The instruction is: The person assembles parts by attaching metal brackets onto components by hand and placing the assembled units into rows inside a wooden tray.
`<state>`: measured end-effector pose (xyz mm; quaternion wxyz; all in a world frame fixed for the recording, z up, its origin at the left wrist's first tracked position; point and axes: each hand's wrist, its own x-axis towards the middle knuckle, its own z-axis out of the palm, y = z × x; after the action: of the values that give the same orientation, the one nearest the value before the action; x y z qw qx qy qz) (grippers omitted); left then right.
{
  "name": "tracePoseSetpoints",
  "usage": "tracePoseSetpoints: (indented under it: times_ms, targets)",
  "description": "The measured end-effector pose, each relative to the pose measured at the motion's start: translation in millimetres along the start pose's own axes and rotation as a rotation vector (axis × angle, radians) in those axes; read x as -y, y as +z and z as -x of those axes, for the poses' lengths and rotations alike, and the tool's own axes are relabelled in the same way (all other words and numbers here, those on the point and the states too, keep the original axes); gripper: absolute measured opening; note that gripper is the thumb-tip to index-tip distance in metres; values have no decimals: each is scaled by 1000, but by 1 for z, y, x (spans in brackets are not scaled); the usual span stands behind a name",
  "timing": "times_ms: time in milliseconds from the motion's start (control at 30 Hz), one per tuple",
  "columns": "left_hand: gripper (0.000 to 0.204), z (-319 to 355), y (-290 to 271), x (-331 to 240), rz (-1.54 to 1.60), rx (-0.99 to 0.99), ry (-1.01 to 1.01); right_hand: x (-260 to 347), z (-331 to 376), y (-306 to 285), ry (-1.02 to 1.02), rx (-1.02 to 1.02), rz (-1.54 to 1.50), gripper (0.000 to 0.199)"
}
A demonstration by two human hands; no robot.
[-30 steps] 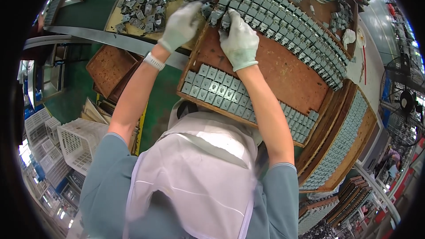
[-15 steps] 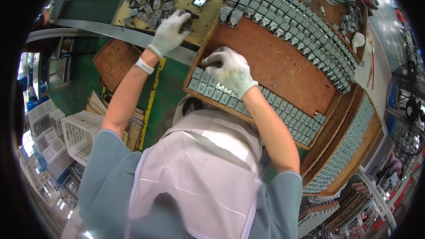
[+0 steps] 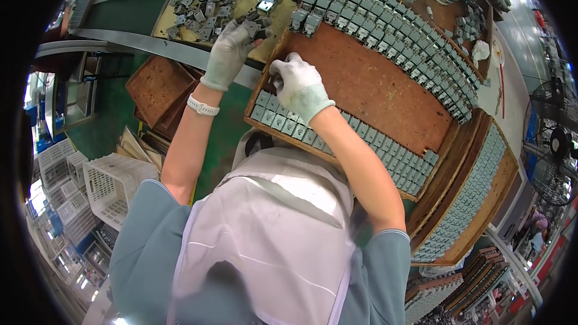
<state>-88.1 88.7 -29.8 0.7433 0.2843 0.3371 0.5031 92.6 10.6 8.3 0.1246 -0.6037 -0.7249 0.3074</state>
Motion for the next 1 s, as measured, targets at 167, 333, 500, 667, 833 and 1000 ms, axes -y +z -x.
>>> tracePoseSetpoints:
  times_ms: [167, 333, 500, 667, 833, 1000]
  targets:
    - [30, 19, 27, -27, -573, 93, 191, -43, 6, -24, -62, -206, -560, 27]
    - [33, 47, 46, -16, -207, 157, -67, -34, 21, -49, 108, -92, -920, 29]
    - [36, 54, 46, 8, 21, 123, -168, -27, 33, -45, 68, -269, -1170, 35]
    - [40, 60, 45, 8, 142, 222, -225, -22, 40, -46, 60, -219, -1196, 40]
    - [38, 64, 54, 15, -216, 73, -162, -23, 40, -46, 43, -284, -992, 31]
    - [30, 63, 56, 13, -393, 138, -133, -20, 45, -53, 65, -267, -901, 28]
